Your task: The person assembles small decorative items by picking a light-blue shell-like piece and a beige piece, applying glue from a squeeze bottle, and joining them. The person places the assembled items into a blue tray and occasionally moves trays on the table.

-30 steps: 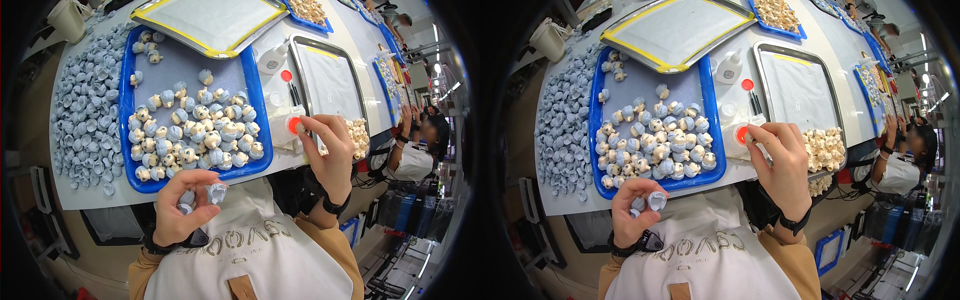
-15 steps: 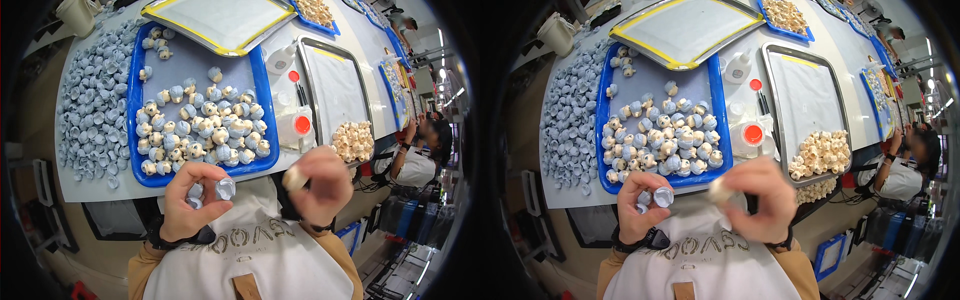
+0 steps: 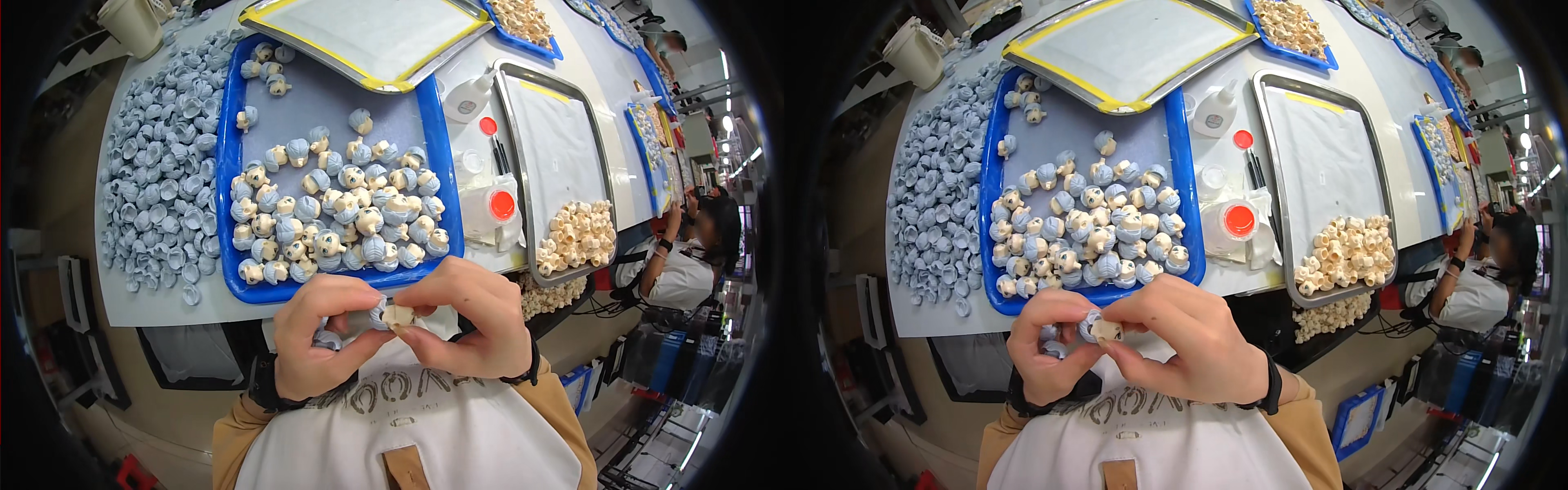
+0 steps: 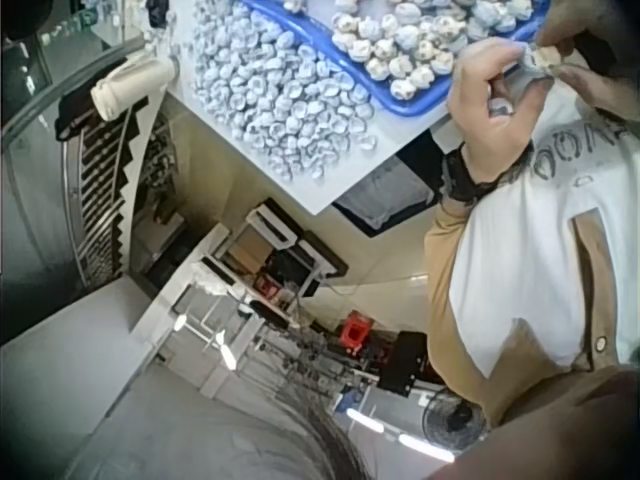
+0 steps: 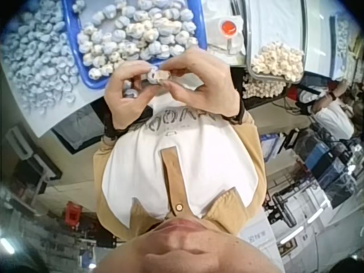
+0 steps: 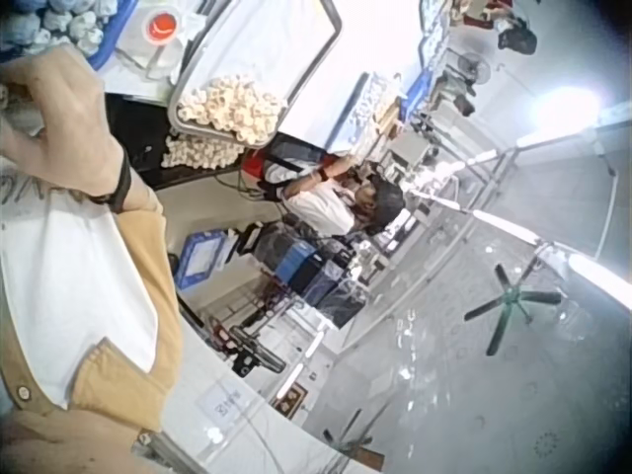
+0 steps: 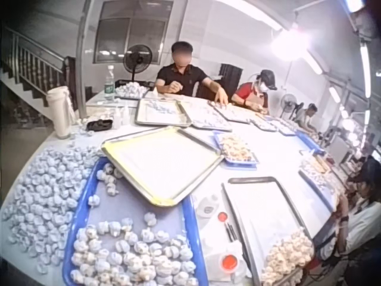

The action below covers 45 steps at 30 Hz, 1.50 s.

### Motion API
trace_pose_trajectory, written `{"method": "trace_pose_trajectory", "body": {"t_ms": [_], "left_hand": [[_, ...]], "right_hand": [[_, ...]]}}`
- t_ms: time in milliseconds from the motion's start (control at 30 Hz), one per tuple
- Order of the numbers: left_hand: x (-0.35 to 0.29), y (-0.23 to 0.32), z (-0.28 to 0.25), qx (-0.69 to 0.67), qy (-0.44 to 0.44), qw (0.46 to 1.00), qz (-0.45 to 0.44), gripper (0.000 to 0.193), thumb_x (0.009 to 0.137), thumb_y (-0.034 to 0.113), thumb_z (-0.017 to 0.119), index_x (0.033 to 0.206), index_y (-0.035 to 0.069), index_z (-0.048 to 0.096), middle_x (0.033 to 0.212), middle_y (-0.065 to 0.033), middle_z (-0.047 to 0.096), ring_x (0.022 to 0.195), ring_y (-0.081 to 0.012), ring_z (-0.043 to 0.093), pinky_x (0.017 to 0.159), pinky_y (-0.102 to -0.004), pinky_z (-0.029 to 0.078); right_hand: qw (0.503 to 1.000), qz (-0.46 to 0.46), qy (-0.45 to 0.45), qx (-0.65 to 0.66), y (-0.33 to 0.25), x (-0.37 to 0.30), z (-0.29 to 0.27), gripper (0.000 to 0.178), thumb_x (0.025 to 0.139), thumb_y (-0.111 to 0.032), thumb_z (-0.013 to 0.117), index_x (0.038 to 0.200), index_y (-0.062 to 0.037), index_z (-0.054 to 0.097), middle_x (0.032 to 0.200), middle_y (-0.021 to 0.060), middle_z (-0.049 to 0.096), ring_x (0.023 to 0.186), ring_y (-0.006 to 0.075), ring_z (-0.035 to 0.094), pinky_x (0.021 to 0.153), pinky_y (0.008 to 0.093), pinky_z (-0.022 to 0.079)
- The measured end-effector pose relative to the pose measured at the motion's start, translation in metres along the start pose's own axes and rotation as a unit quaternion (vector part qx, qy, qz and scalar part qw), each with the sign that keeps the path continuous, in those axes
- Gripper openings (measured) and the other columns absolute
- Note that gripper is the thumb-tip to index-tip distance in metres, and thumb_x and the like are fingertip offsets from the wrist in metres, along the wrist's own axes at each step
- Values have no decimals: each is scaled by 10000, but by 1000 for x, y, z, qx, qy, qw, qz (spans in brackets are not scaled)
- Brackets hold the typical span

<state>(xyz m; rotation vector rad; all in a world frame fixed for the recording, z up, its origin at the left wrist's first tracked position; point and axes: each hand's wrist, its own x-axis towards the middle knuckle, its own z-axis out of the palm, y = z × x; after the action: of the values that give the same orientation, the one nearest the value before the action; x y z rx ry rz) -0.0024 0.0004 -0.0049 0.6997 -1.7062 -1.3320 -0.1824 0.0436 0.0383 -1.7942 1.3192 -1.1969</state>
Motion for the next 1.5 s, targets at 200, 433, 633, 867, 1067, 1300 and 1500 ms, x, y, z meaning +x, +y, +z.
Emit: {"method": "trace_pose_trajectory", "body": {"t_ms": [200,433,633,867,1067,1300,1500], "left_hand": [[3,-3,0,94,13,986,139,385,579,50,810,901,55,600,831,-61,628,632,-148,563,493,-234,385],[1,-6,-2,146,27,975,166,419,558,59,819,905,61,586,809,-59,625,595,-167,559,500,-260,401],[-1,-5,-2,151,-7,979,135,385,610,50,785,936,58,579,716,-37,581,566,-158,535,477,-247,390],[-20,-5,-50,-380,116,916,-55,236,840,224,593,698,87,464,535,8,396,439,-95,316,393,-236,230],[0,-6,-70,-570,112,804,-125,292,910,279,411,703,85,342,681,-20,331,556,-120,281,449,-253,233],[13,15,-43,-522,288,771,-223,272,921,205,395,1103,7,357,784,-52,359,635,-141,350,482,-217,299],[-4,-2,-46,-391,12,903,-177,451,895,254,504,1205,-42,362,711,-68,482,443,-70,351,365,-185,296]], "right_hand": [[998,26,-53,11,3,1,-4,264,689,-76,721,921,6,623,721,73,594,617,197,564,554,280,446],[997,33,-48,43,4,0,4,352,692,-133,730,994,-5,605,752,80,576,659,210,550,560,293,440],[998,35,-59,12,13,-1,18,307,693,-142,721,944,-24,588,709,81,539,637,235,530,564,308,427],[987,-61,27,-147,21,18,23,289,709,-158,709,913,-9,567,720,77,531,623,223,520,550,316,415],[911,-71,13,-405,19,47,54,295,679,-163,604,936,-27,552,868,72,523,835,219,507,649,302,389],[939,-74,47,-332,0,22,16,336,694,-70,582,1027,-23,583,1088,131,543,972,272,520,762,354,422],[855,197,110,-468,20,-50,-109,175,692,-7,631,862,-43,652,785,100,576,779,274,549,688,341,449]]}}
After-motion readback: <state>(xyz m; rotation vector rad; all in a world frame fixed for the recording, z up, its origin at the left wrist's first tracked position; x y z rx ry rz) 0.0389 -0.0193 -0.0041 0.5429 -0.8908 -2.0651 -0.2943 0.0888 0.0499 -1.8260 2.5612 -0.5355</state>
